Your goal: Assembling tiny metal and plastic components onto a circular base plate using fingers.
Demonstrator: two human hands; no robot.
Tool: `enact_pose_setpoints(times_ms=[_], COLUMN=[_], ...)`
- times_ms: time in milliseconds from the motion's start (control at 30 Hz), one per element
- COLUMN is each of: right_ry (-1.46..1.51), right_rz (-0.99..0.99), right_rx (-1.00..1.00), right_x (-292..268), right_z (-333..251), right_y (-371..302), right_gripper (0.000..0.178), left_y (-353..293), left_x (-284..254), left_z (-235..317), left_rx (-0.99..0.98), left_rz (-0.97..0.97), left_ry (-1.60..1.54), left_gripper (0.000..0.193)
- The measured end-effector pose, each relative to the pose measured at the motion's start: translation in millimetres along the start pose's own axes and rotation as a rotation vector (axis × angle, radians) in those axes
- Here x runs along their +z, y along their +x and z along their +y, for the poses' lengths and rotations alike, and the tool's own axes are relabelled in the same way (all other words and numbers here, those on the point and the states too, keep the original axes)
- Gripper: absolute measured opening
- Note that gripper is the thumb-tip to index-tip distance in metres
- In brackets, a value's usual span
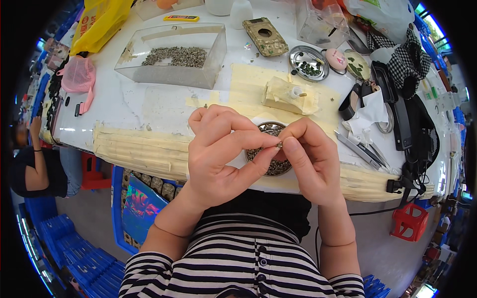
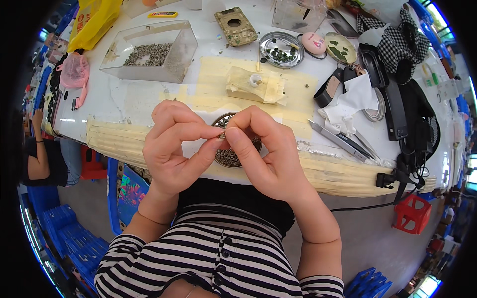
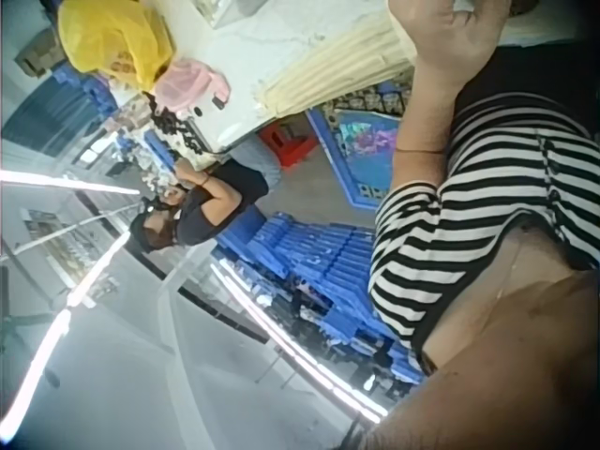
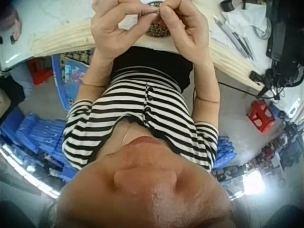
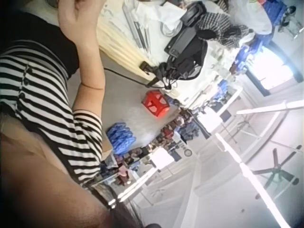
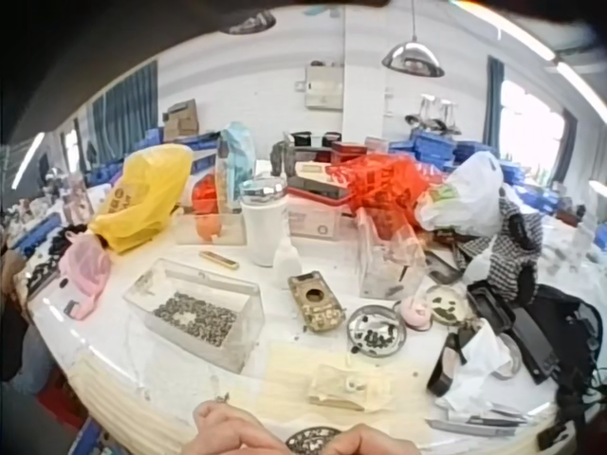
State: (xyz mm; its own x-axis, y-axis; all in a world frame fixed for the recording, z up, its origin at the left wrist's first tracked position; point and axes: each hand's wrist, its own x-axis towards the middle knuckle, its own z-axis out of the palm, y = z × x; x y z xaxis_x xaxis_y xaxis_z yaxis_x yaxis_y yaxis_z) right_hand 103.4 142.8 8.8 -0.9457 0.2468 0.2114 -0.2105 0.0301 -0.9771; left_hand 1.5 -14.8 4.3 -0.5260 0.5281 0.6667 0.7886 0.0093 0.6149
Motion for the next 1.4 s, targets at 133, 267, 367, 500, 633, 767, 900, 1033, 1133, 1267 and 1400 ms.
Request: enact_pose_setpoints(times_ms=[133, 267, 367, 500, 633, 767, 900, 1033, 1133, 1267, 1400], right_ry=[-0.112, -0.583, -0.927, -1.12, -1.085, -1.105, -0.932, -0.425, -0.356, -0.421, -0.452], right_rz=[0.085, 0.243, 0.352, 0.29, 0.321, 0.36, 0.438, 0.35, 0.317, 0.354, 0.362], right_rx=[-0.072, -0.408, -0.52, -0.486, -0.484, -0.527, -0.57, -0.334, -0.283, -0.269, -0.254], right_x=[0, -14, -26, -32, -32, -30, -26, -12, -8, -7, -6], right_z=[1, -7, -24, -23, -12, -11, -15, -16, -11, -9, -9], right_y=[1, 10, 24, 39, 41, 41, 31, 18, 17, 17, 17], right_gripper=[0.009, 0.006, 0.011, 0.016, 0.017, 0.017, 0.014, 0.006, 0.008, 0.009, 0.009], left_y=[4, 7, 9, 7, 2, -1, -1, 0, 1, 0, 0], left_x=[2, 2, 2, 4, 2, -1, 1, 0, 0, 1, 1], left_z=[-4, -8, -7, -6, -8, -7, -10, -11, -11, -10, -10], left_rx=[0.043, 0.08, 0.051, -0.01, -0.031, -0.05, -0.051, -0.051, -0.041, -0.039, -0.034], left_rz=[0.037, 0.063, 0.077, 0.087, 0.077, 0.058, 0.098, 0.085, 0.075, 0.076, 0.078], left_ry=[0.066, 0.146, 0.131, 0.129, 0.125, 0.101, 0.1, 0.09, 0.092, 0.092, 0.091], left_gripper=[0.024, 0.023, 0.022, 0.024, 0.023, 0.022, 0.027, 0.027, 0.028, 0.028, 0.028])
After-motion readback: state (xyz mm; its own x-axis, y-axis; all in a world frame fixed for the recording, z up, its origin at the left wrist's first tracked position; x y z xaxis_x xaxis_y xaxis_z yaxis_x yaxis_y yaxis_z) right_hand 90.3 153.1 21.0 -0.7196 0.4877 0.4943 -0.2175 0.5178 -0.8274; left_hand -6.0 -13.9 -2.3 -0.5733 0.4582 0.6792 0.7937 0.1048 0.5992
